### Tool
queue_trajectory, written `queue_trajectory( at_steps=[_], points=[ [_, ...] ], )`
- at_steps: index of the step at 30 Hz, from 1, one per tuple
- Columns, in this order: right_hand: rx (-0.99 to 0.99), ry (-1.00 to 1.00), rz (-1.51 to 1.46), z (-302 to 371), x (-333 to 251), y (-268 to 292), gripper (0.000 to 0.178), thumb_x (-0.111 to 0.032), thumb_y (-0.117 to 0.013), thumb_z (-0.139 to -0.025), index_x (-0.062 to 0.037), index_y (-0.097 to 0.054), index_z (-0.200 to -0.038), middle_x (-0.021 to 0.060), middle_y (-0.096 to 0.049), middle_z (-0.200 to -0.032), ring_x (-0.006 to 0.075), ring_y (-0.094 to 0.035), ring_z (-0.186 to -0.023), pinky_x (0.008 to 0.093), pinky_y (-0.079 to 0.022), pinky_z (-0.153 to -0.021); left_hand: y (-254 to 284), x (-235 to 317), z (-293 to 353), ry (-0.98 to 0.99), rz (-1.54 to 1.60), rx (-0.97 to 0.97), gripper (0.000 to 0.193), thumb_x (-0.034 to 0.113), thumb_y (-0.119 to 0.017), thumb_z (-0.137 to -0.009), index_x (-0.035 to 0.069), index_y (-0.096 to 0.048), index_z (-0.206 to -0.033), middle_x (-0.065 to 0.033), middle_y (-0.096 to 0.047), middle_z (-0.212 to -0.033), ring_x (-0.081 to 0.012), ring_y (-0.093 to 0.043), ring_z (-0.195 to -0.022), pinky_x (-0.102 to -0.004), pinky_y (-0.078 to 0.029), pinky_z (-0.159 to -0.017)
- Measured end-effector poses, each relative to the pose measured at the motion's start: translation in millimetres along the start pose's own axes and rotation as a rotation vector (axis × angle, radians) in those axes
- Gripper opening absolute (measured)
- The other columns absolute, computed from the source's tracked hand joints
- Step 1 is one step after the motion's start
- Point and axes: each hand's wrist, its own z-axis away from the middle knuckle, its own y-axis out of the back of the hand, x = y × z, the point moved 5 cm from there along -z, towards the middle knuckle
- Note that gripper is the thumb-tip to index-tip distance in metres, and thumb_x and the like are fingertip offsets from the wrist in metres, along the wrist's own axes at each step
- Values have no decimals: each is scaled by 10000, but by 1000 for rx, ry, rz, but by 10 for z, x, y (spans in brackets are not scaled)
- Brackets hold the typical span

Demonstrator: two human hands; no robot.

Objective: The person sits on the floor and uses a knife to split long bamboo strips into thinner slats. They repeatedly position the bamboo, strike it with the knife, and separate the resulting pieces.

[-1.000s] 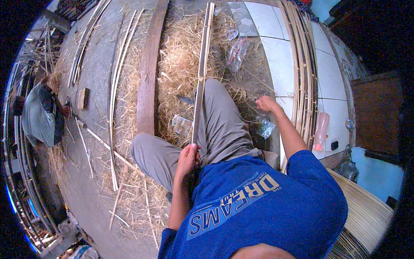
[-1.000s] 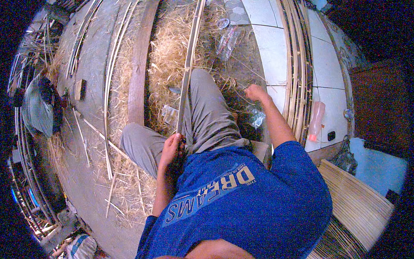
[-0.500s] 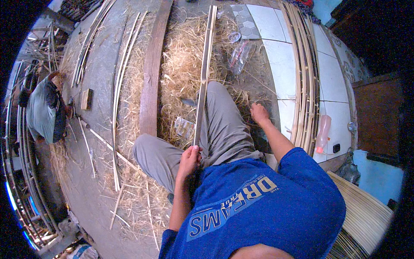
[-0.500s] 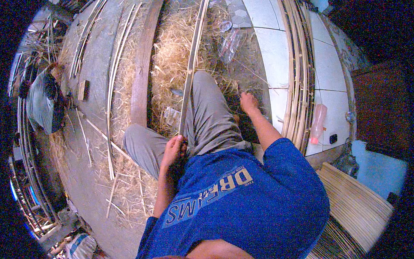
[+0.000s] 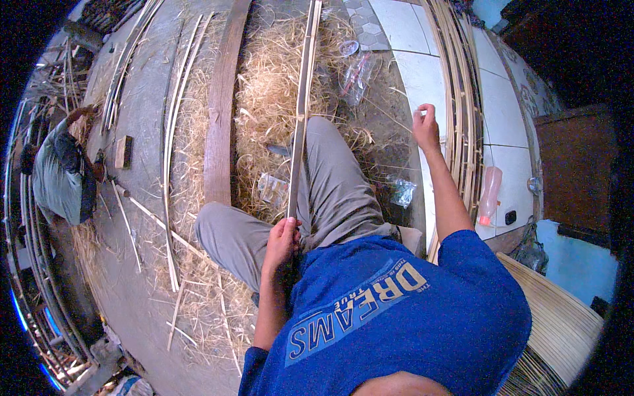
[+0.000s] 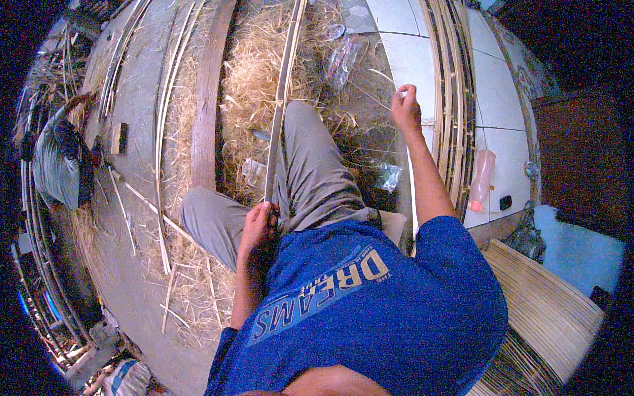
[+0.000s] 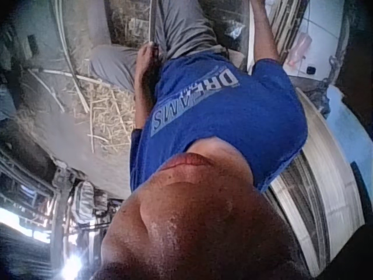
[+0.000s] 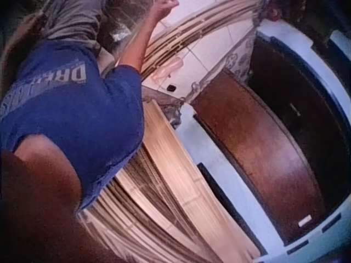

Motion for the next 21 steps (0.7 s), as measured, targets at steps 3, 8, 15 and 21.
queue_trajectory(
  at_steps=[3,8,15,21],
  points=[
    [-132,160,20,221,150,-391,188,-234,-575,-864,-70,-549,-952,194,-641,-755,408,-638,-806,481,-493,-716,-57,67,8,6,-20,-10,325,332,-446,-996,38,-580,-958,39,-448,-585,-56,-395,-466,-216,-323,-424],
    [-665,175,489,888,513,-1065,266,-302,-606,-827,-69,-664,-942,205,-662,-938,390,-631,-909,462,-501,-793,-40,54,13,-24,-86,26,338,342,-446,-994,32,-573,-949,39,-440,-576,-62,-388,-453,-227,-321,-417],
    [-624,86,561,845,603,-872,310,-317,-526,-855,-41,-662,-897,224,-655,-939,415,-622,-927,508,-489,-827,-40,105,3,-81,-135,-3,353,348,-435,-995,24,-567,-949,32,-442,-576,-69,-392,-453,-244,-328,-414],
    [116,-50,401,-82,429,308,369,-386,-447,-929,-64,-622,-881,210,-657,-877,434,-620,-823,518,-481,-707,-65,114,13,-54,-127,2,352,339,-433,-995,22,-576,-941,25,-454,-585,-72,-410,-466,-243,-337,-422]
  ],
)
